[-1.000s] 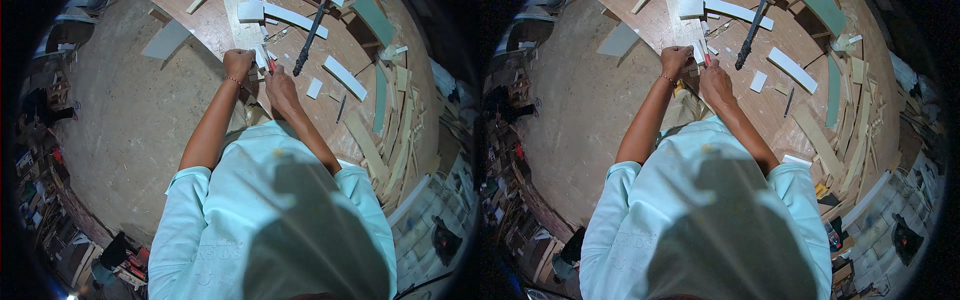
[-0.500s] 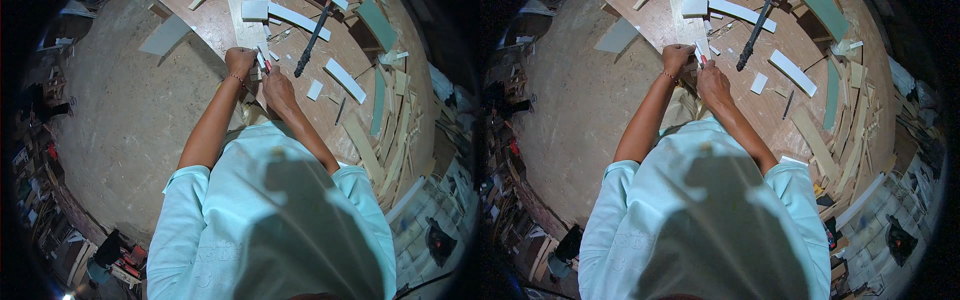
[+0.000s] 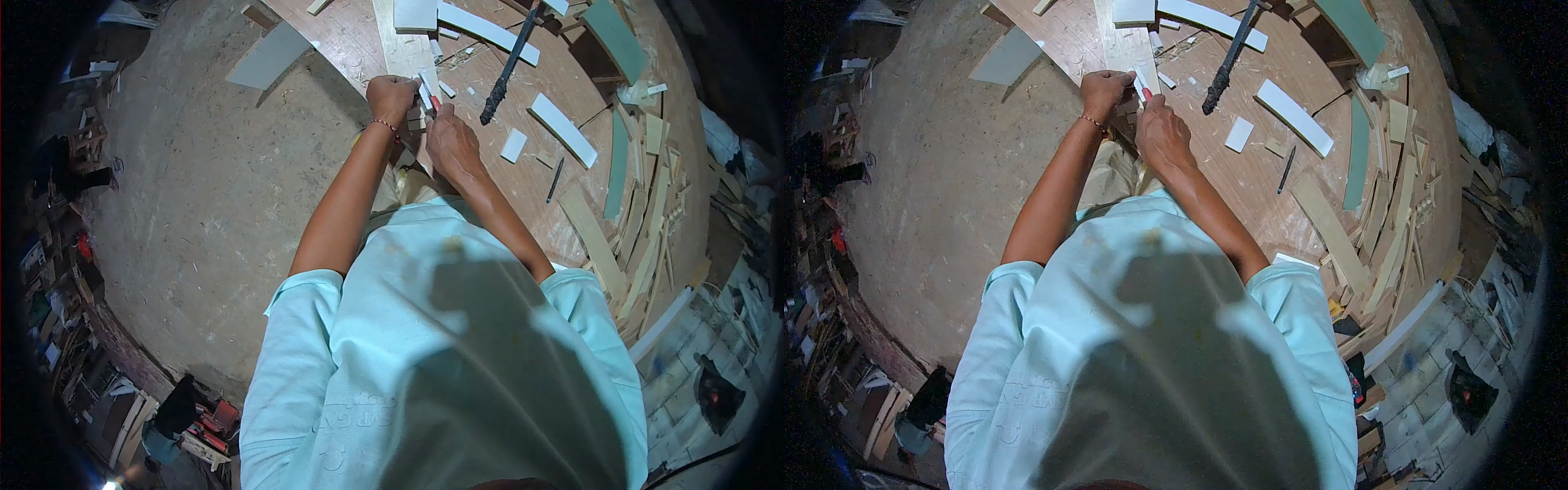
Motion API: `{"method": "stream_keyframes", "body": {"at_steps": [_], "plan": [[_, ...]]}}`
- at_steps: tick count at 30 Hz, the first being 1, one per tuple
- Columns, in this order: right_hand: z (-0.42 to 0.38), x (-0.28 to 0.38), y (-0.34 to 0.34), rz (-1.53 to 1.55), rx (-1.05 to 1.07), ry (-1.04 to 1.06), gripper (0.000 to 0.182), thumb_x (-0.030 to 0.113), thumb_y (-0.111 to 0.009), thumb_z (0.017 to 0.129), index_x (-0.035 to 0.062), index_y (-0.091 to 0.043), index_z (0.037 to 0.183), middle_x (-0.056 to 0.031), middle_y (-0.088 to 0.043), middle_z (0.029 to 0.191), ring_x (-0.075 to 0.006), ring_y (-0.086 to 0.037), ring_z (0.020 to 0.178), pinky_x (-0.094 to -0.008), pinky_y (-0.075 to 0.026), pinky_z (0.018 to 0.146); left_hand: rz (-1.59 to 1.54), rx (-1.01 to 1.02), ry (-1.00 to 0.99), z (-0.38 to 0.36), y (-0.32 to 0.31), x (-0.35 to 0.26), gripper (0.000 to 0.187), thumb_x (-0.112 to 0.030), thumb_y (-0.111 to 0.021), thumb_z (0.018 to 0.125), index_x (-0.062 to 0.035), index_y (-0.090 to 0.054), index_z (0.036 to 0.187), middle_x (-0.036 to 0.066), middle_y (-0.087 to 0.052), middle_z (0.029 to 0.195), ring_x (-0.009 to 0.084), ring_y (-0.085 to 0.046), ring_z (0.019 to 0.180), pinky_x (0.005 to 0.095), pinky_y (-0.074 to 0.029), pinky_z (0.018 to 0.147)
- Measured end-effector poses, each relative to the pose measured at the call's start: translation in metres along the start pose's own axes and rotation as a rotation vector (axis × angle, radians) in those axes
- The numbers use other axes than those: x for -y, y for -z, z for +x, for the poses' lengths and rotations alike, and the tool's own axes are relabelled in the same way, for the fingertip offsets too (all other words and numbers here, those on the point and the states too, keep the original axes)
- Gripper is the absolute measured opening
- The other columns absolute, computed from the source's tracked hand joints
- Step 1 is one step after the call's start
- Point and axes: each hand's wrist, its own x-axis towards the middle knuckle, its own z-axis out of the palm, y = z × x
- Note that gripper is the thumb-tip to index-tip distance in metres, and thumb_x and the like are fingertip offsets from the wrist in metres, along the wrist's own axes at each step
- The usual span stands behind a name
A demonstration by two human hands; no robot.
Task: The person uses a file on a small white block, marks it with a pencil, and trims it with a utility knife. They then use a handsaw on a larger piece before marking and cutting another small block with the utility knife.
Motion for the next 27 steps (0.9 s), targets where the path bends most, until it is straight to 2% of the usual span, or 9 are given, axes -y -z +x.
{"method": "stream_keyframes", "body": {"at_steps": [6,8,9,12,14,19,21,27], "plan": [[0.005,0.006,0.005,0.007,0.041,-0.036,0.028,0.022,-0.042,0.082,-0.0058,-0.041,0.087,-0.0276,-0.055,0.071,-0.0407,-0.055,0.07,-0.0459,-0.042,0.063,0.048,-0.002,-0.015,-0.001,0.001,-0.004,0.02,-0.015,-0.068,0.063,0.0,-0.06,0.053,0.008,-0.056,0.048,0.0129,-0.054,0.043,0.0251,-0.043,0.045],[0.006,0.006,0.007,-0.006,0.061,-0.04,0.026,0.02,-0.041,0.081,-0.0053,-0.041,0.087,-0.0278,-0.055,0.075,-0.0404,-0.055,0.074,-0.0457,-0.043,0.066,0.076,0.002,0.023,-0.004,0.001,-0.011,0.015,-0.007,-0.064,0.067,0.0072,-0.06,0.064,0.01,-0.058,0.057,0.014,-0.055,0.047,0.0245,-0.045,0.044],[0.006,0.006,0.008,-0.018,0.083,-0.041,0.024,0.019,-0.041,0.081,-0.0047,-0.041,0.088,-0.0281,-0.056,0.079,-0.04,-0.056,0.077,-0.0454,-0.044,0.068,0.077,0.003,0.022,-0.006,0.001,-0.012,0.015,-0.007,-0.064,0.067,0.0072,-0.06,0.064,0.01,-0.058,0.057,0.014,-0.055,0.047,0.0245,-0.045,0.044],[0.006,0.008,0.009,-0.03,0.115,-0.093,0.025,0.019,-0.04,0.081,-0.0048,-0.041,0.088,-0.0281,-0.056,0.08,-0.0397,-0.056,0.078,-0.045,-0.044,0.069,0.051,-0.024,0.016,-0.009,-0.001,-0.014,0.015,-0.006,-0.063,0.066,0.0075,-0.06,0.063,0.011,-0.058,0.056,0.0147,-0.055,0.046,0.0255,-0.045,0.044],[0.005,0.01,0.011,-0.041,0.121,-0.091,0.024,0.019,-0.039,0.081,-0.0047,-0.041,0.088,-0.0279,-0.056,0.08,-0.0395,-0.056,0.078,-0.0449,-0.044,0.069,0.035,-0.064,0.041,-0.006,-0.002,-0.011,0.018,-0.013,-0.066,0.062,0.0018,-0.06,0.053,0.009,-0.056,0.048,0.0138,-0.055,0.042,0.0251,-0.044,0.046],[0.004,0.005,0.007,-0.049,0.11,-0.068,0.023,0.018,-0.037,0.081,-0.0044,-0.041,0.087,-0.0271,-0.056,0.08,-0.0393,-0.056,0.078,-0.0448,-0.044,0.069,0.037,-0.08,0.033,-0.007,-0.003,-0.011,0.019,-0.013,-0.067,0.061,0.0019,-0.059,0.052,0.009,-0.056,0.048,0.0143,-0.055,0.042,0.0258,-0.044,0.046],[0.004,0.0,0.001,-0.025,0.053,-0.043,0.029,0.023,-0.041,0.082,-0.006,-0.041,0.087,-0.0281,-0.055,0.071,-0.0405,-0.056,0.07,-0.0461,-0.043,0.063,0.055,-0.084,0.02,-0.005,-0.003,-0.01,0.019,-0.013,-0.067,0.061,0.0019,-0.059,0.051,0.01,-0.056,0.048,0.0146,-0.055,0.042,0.0261,-0.044,0.046],[0.002,0.0,0.002,-0.032,0.061,-0.044,0.028,0.022,-0.042,0.082,-0.0053,-0.041,0.087,-0.0271,-0.055,0.071,-0.0397,-0.056,0.07,-0.0454,-0.043,0.063,0.028,-0.091,0.018,-0.002,-0.005,-0.005,0.019,-0.013,-0.066,0.06,0.0019,-0.059,0.051,0.01,-0.056,0.048,0.0157,-0.055,0.042,0.0264,-0.044,0.047]]}}
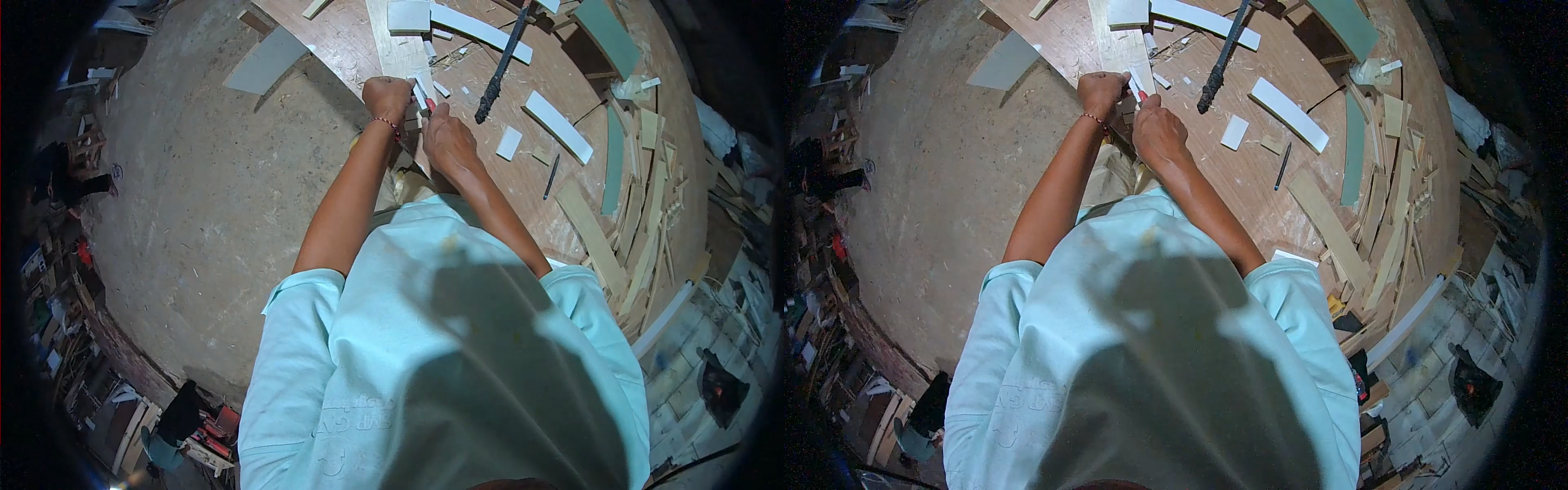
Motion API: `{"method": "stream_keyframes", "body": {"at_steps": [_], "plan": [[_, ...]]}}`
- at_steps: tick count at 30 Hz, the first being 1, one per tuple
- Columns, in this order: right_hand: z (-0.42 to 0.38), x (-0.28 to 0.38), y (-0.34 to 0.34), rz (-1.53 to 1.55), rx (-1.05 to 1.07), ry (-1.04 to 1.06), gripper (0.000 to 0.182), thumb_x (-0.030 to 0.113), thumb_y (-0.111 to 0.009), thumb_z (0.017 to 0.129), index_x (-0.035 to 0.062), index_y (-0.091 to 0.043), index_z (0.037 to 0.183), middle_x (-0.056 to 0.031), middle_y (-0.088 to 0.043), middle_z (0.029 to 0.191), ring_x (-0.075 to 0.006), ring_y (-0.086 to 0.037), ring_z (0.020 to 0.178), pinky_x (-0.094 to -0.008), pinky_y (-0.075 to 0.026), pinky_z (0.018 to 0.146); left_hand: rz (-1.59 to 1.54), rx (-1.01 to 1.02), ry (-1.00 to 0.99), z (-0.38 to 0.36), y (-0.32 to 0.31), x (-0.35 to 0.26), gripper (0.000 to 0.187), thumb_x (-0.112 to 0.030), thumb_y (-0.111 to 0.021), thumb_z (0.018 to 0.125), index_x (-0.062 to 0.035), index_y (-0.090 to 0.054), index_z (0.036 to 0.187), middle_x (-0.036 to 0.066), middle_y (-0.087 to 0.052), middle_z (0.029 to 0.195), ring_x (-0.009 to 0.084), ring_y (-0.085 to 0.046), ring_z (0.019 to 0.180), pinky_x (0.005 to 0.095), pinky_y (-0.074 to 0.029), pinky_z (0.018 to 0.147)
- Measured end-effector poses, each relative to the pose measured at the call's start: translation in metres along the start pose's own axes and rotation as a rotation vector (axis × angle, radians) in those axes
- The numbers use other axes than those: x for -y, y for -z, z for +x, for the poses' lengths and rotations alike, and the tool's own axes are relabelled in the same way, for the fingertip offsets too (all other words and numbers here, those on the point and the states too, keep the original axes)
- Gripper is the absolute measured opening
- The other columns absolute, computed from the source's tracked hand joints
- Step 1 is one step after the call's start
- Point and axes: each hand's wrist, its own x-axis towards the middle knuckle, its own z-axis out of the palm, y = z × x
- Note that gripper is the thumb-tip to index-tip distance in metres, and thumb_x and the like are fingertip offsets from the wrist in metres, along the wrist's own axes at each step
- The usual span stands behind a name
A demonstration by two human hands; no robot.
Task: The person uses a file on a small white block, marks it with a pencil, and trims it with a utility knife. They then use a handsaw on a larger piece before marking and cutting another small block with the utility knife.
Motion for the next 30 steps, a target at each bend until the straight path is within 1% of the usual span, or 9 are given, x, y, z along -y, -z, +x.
{"method": "stream_keyframes", "body": {"at_steps": [7,9,11,21,23,24,26,28,30], "plan": [[-0.004,-0.002,-0.001,-0.019,-0.02,0.012,0.027,0.022,-0.042,0.082,-0.0045,-0.041,0.087,-0.0263,-0.055,0.072,-0.0397,-0.056,0.07,-0.0451,-0.043,0.063,0.006,-0.021,0.035,-0.005,0.001,-0.007,0.018,-0.011,-0.067,0.059,0.0036,-0.059,0.052,0.01,-0.056,0.048,0.015,-0.056,0.042,0.0253,-0.045,0.048],[-0.004,-0.003,-0.002,-0.027,0.009,-0.025,0.026,0.022,-0.042,0.082,-0.0041,-0.04,0.087,-0.0264,-0.055,0.073,-0.0399,-0.055,0.071,-0.0452,-0.043,0.064,0.02,-0.026,0.032,-0.005,0.0,-0.007,0.019,-0.011,-0.068,0.059,0.0039,-0.059,0.053,0.01,-0.056,0.048,0.0151,-0.056,0.043,0.0253,-0.045,0.047],[-0.004,-0.003,-0.002,-0.018,0.013,-0.022,0.026,0.022,-0.042,0.082,-0.0041,-0.04,0.087,-0.0265,-0.055,0.073,-0.04,-0.055,0.072,-0.0453,-0.043,0.064,-0.006,-0.012,-0.006,-0.007,0.001,-0.008,0.016,-0.003,-0.063,0.065,0.0076,-0.056,0.055,0.011,-0.056,0.053,0.0149,-0.055,0.044,0.0252,-0.043,0.041],[-0.006,-0.002,0.0,-0.009,0.026,-0.029,0.028,0.022,-0.041,0.082,-0.005,-0.04,0.087,-0.0275,-0.055,0.073,-0.0407,-0.055,0.072,-0.0457,-0.042,0.065,-0.034,-0.003,0.019,-0.011,0.002,-0.01,0.014,-0.003,-0.063,0.066,0.0065,-0.057,0.057,0.01,-0.056,0.053,0.0139,-0.053,0.043,0.0249,-0.042,0.04],[-0.004,-0.004,-0.002,-0.005,0.025,-0.037,0.028,0.022,-0.041,0.082,-0.0052,-0.04,0.088,-0.0276,-0.055,0.074,-0.0407,-0.055,0.072,-0.0456,-0.042,0.066,-0.045,-0.011,-0.014,-0.008,0.002,-0.005,0.016,-0.007,-0.067,0.061,0.0058,-0.059,0.055,0.011,-0.057,0.05,0.0139,-0.056,0.043,0.024,-0.044,0.044],[-0.004,-0.004,-0.003,-0.001,0.026,-0.047,0.028,0.022,-0.041,0.082,-0.0053,-0.04,0.088,-0.0277,-0.055,0.074,-0.0407,-0.055,0.072,-0.0456,-0.042,0.066,-0.046,-0.013,-0.016,-0.004,0.001,0.003,0.016,-0.007,-0.067,0.061,0.0058,-0.059,0.055,0.011,-0.057,0.05,0.0139,-0.056,0.043,0.024,-0.044,0.044],[-0.004,-0.002,0.002,0.005,0.041,-0.049,0.029,0.022,-0.042,0.082,-0.0059,-0.04,0.089,-0.0279,-0.055,0.074,-0.0408,-0.055,0.072,-0.0454,-0.042,0.066,-0.166,0.078,-0.093,0.004,0.0,0.019,0.015,-0.007,-0.067,0.062,0.0065,-0.06,0.06,0.01,-0.058,0.053,0.0117,-0.055,0.044,0.0233,-0.044,0.044],[-0.005,0.001,0.007,0.013,0.057,-0.053,0.03,0.022,-0.042,0.082,-0.0064,-0.041,0.089,-0.0282,-0.055,0.075,-0.0409,-0.055,0.073,-0.0453,-0.042,0.066,-0.169,0.101,-0.07,-0.008,0.004,0.012,0.015,-0.007,-0.067,0.063,0.0067,-0.061,0.062,0.01,-0.058,0.054,0.011,-0.055,0.045,0.0228,-0.043,0.044],[-0.006,0.003,0.012,0.02,0.114,-0.068,0.031,0.023,-0.043,0.081,-0.0057,-0.041,0.091,-0.0273,-0.055,0.083,-0.0393,-0.055,0.08,-0.0438,-0.043,0.071,-0.174,0.126,-0.045,-0.014,0.006,0.009,0.015,-0.007,-0.066,0.063,0.007,-0.061,0.064,0.009,-0.058,0.054,0.0103,-0.054,0.045,0.0224,-0.043,0.043]]}}
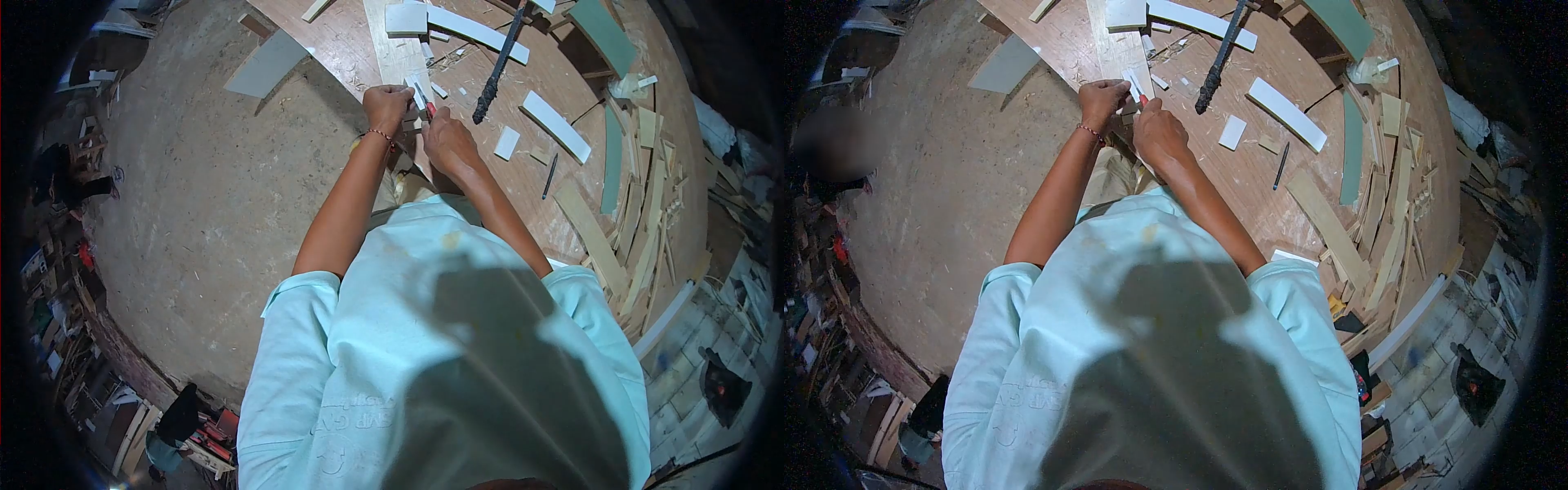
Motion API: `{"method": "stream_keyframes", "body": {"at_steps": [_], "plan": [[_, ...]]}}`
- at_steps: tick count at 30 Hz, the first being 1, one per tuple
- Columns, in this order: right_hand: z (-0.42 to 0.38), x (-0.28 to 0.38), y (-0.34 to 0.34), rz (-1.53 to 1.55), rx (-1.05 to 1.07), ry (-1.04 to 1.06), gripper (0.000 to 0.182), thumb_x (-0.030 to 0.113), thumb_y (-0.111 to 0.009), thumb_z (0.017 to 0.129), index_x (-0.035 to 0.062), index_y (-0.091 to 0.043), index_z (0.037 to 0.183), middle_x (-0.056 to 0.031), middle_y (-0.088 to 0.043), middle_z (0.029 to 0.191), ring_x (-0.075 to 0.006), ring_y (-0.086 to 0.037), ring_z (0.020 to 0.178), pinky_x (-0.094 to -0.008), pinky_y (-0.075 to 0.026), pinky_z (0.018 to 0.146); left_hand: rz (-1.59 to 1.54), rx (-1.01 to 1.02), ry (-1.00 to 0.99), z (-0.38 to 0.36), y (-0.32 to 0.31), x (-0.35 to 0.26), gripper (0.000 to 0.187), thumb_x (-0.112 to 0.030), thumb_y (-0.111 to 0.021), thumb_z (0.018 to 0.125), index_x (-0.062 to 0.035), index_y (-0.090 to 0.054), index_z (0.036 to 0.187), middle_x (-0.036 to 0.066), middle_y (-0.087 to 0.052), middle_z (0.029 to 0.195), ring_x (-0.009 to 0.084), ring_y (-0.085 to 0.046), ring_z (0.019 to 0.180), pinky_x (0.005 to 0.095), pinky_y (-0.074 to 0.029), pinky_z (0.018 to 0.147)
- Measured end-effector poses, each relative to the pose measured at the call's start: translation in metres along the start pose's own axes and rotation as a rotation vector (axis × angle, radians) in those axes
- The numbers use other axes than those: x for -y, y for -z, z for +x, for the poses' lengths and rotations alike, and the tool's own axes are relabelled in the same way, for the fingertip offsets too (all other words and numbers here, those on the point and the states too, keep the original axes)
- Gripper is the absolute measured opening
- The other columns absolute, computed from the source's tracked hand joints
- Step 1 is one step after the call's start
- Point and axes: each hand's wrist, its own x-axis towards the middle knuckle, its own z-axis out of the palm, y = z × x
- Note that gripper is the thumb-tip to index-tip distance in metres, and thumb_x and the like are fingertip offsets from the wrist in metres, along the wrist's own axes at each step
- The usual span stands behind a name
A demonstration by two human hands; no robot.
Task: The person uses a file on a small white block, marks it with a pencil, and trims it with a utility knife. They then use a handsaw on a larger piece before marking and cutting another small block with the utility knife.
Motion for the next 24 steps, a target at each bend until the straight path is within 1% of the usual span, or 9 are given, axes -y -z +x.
{"method": "stream_keyframes", "body": {"at_steps": [6,12,14,17,22,24], "plan": [[0.001,-0.002,-0.001,0.037,-0.023,-0.017,0.033,0.025,-0.044,0.081,-0.0066,-0.043,0.09,-0.0283,-0.055,0.082,-0.0396,-0.055,0.079,-0.0437,-0.043,0.07,-0.009,0.01,0.032,0.006,0.0,0.005,0.014,-0.009,-0.065,0.064,0.0053,-0.061,0.064,0.007,-0.058,0.053,0.0103,-0.054,0.044,0.0216,-0.043,0.043],[-0.001,-0.002,-0.003,0.032,-0.074,-0.018,0.032,0.024,-0.045,0.081,-0.0064,-0.043,0.09,-0.0281,-0.055,0.08,-0.0395,-0.055,0.079,-0.0433,-0.044,0.07,0.078,0.009,0.026,0.014,-0.002,0.01,0.016,-0.013,-0.067,0.062,0.0023,-0.062,0.059,0.007,-0.057,0.05,0.0109,-0.055,0.044,0.023,-0.043,0.045],[0.004,-0.004,-0.007,0.033,-0.075,-0.008,0.031,0.023,-0.045,0.081,-0.0063,-0.043,0.09,-0.0279,-0.056,0.08,-0.0394,-0.056,0.078,-0.0433,-0.044,0.069,0.079,-0.002,-0.004,0.015,-0.002,0.014,0.018,-0.015,-0.067,0.063,0.0008,-0.061,0.056,0.006,-0.057,0.049,0.0107,-0.054,0.042,0.0237,-0.043,0.045],[0.005,-0.002,-0.007,0.027,-0.069,-0.003,0.031,0.023,-0.045,0.081,-0.0063,-0.043,0.09,-0.0277,-0.056,0.08,-0.0389,-0.056,0.078,-0.0431,-0.044,0.068,0.084,-0.029,0.024,0.016,-0.003,0.013,0.02,-0.016,-0.066,0.064,0.0001,-0.061,0.054,0.006,-0.056,0.048,0.0105,-0.053,0.041,0.024,-0.042,0.044],[0.004,0.003,-0.005,0.025,-0.08,-0.015,0.03,0.023,-0.045,0.08,-0.006,-0.042,0.09,-0.0275,-0.056,0.078,-0.0386,-0.056,0.077,-0.0428,-0.045,0.067,0.111,-0.039,0.026,0.015,-0.005,0.0,0.021,-0.017,-0.065,0.065,0.0008,-0.061,0.056,0.006,-0.056,0.048,0.0105,-0.052,0.041,0.0242,-0.042,0.044],[0.004,0.001,-0.008,0.032,-0.134,0.039,0.031,0.022,-0.042,0.081,-0.009,-0.042,0.085,-0.0292,-0.054,0.071,-0.0415,-0.055,0.071,-0.0454,-0.043,0.064,0.107,-0.037,0.036,0.013,-0.005,-0.004,0.021,-0.018,-0.065,0.066,0.0011,-0.061,0.057,0.006,-0.056,0.048,0.0107,-0.052,0.041,0.0242,-0.042,0.044]]}}
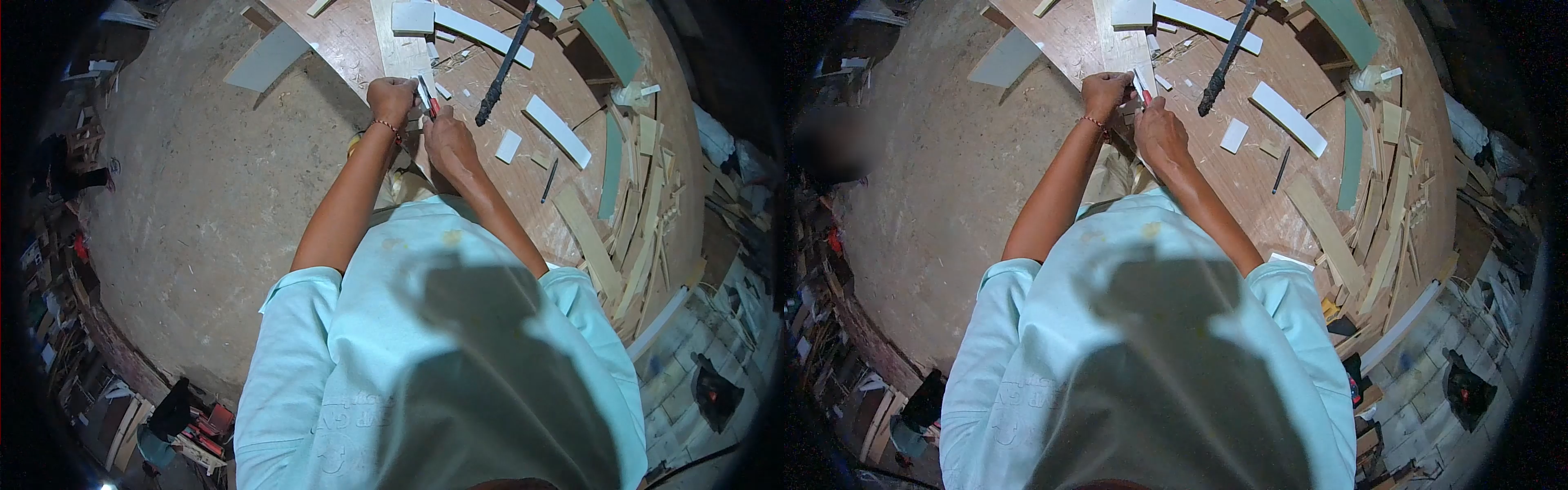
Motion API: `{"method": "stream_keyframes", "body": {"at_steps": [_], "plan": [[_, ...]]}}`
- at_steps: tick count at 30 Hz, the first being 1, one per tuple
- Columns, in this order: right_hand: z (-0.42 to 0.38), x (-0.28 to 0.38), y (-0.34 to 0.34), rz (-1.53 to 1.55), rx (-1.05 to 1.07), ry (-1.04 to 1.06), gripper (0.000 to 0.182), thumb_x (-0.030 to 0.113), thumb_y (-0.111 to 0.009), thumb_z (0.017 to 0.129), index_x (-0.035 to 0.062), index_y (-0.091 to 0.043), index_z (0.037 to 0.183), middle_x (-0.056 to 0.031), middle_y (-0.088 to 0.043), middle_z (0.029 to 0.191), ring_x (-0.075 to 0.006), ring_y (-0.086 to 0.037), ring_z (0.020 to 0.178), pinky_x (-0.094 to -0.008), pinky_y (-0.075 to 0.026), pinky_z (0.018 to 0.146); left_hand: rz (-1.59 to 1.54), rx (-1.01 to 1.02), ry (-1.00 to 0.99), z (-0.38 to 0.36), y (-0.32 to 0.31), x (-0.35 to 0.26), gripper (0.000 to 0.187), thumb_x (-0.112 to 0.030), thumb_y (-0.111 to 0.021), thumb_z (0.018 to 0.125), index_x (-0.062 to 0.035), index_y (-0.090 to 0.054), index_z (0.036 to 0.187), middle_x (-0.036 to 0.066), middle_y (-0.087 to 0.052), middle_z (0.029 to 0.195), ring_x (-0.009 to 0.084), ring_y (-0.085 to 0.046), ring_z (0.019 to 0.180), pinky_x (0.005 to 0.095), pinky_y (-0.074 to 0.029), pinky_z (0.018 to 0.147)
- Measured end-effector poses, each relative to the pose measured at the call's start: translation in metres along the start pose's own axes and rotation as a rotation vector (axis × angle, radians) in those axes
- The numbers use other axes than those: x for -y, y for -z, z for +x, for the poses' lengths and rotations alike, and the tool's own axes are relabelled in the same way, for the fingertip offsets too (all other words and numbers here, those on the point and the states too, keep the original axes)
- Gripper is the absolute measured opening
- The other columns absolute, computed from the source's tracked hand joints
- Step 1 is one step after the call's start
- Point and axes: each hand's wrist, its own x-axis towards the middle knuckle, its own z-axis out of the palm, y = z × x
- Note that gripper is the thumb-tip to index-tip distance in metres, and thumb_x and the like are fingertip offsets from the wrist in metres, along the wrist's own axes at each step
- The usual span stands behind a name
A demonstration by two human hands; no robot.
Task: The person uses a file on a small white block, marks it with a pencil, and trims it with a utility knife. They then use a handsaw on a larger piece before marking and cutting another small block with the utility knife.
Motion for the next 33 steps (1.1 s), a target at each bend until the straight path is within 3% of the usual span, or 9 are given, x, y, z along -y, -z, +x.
{"method": "stream_keyframes", "body": {"at_steps": [19,21,24,26,29,32,33], "plan": [[0.0,-0.003,0.001,0.027,-0.025,0.012,0.031,0.023,-0.044,0.081,-0.0078,-0.042,0.086,-0.0296,-0.054,0.07,-0.0418,-0.055,0.069,-0.0455,-0.043,0.062,0.047,-0.006,-0.041,-0.004,0.0,-0.005,0.019,-0.014,-0.063,0.066,0.0022,-0.061,0.057,0.007,-0.055,0.046,0.0123,-0.053,0.039,0.0247,-0.042,0.041],[0.0,-0.001,0.008,0.003,0.048,-0.098,0.03,0.023,-0.045,0.08,-0.0047,-0.041,0.091,-0.0277,-0.055,0.08,-0.0393,-0.056,0.078,-0.044,-0.044,0.068,0.023,0.01,-0.031,-0.003,0.0,-0.004,0.018,-0.013,-0.063,0.066,0.0026,-0.06,0.057,0.007,-0.055,0.046,0.0123,-0.052,0.039,0.0248,-0.042,0.041],[0.001,-0.003,0.004,-0.012,0.036,-0.102,0.032,0.024,-0.045,0.079,-0.0042,-0.041,0.093,-0.0274,-0.056,0.081,-0.0391,-0.055,0.079,-0.0444,-0.044,0.069,-0.061,0.003,-0.024,0.001,-0.001,0.0,0.017,-0.011,-0.063,0.066,0.0027,-0.06,0.057,0.008,-0.055,0.047,0.0124,-0.052,0.038,0.0249,-0.042,0.04],[0.003,-0.007,-0.003,0.045,0.057,-0.128,0.034,0.026,-0.043,0.079,-0.0038,-0.041,0.096,-0.0268,-0.056,0.082,-0.0392,-0.055,0.079,-0.0446,-0.043,0.071,0.064,0.025,-0.007,-0.001,0.0,-0.007,0.014,-0.009,-0.063,0.07,0.0045,-0.061,0.069,0.007,-0.058,0.058,0.0116,-0.055,0.047,0.0225,-0.044,0.043],[0.003,-0.006,-0.003,0.049,0.058,-0.146,0.035,0.026,-0.041,0.08,-0.0049,-0.041,0.096,-0.0264,-0.056,0.081,-0.0395,-0.055,0.079,-0.0451,-0.043,0.071,0.146,0.021,-0.069,0.002,0.003,-0.005,0.017,-0.011,-0.063,0.069,0.005,-0.061,0.074,0.007,-0.058,0.059,0.0104,-0.054,0.048,0.0222,-0.044,0.044],[-0.003,-0.003,0.004,0.124,0.01,-0.126,0.035,0.026,-0.041,0.081,-0.0051,-0.041,0.095,-0.0266,-0.056,0.08,-0.0395,-0.055,0.079,-0.0449,-0.043,0.071,0.193,0.02,-0.09,0.001,0.002,-0.005,0.019,-0.011,-0.063,0.068,0.0058,-0.061,0.076,0.01,-0.06,0.064,0.0164,-0.058,0.054,0.0266,-0.046,0.049],[-0.003,-0.008,0.002,0.117,-0.019,-0.112,0.035,0.027,-0.041,0.081,-0.0045,-0.041,0.095,-0.0266,-0.056,0.08,-0.0393,-0.055,0.078,-0.0444,-0.044,0.07,0.394,-0.115,-0.277,-0.004,0.001,-0.007,0.022,-0.014,-0.064,0.065,0.0033,-0.062,0.078,0.013,-0.06,0.069,0.0208,-0.058,0.061,0.0295,-0.046,0.056]]}}
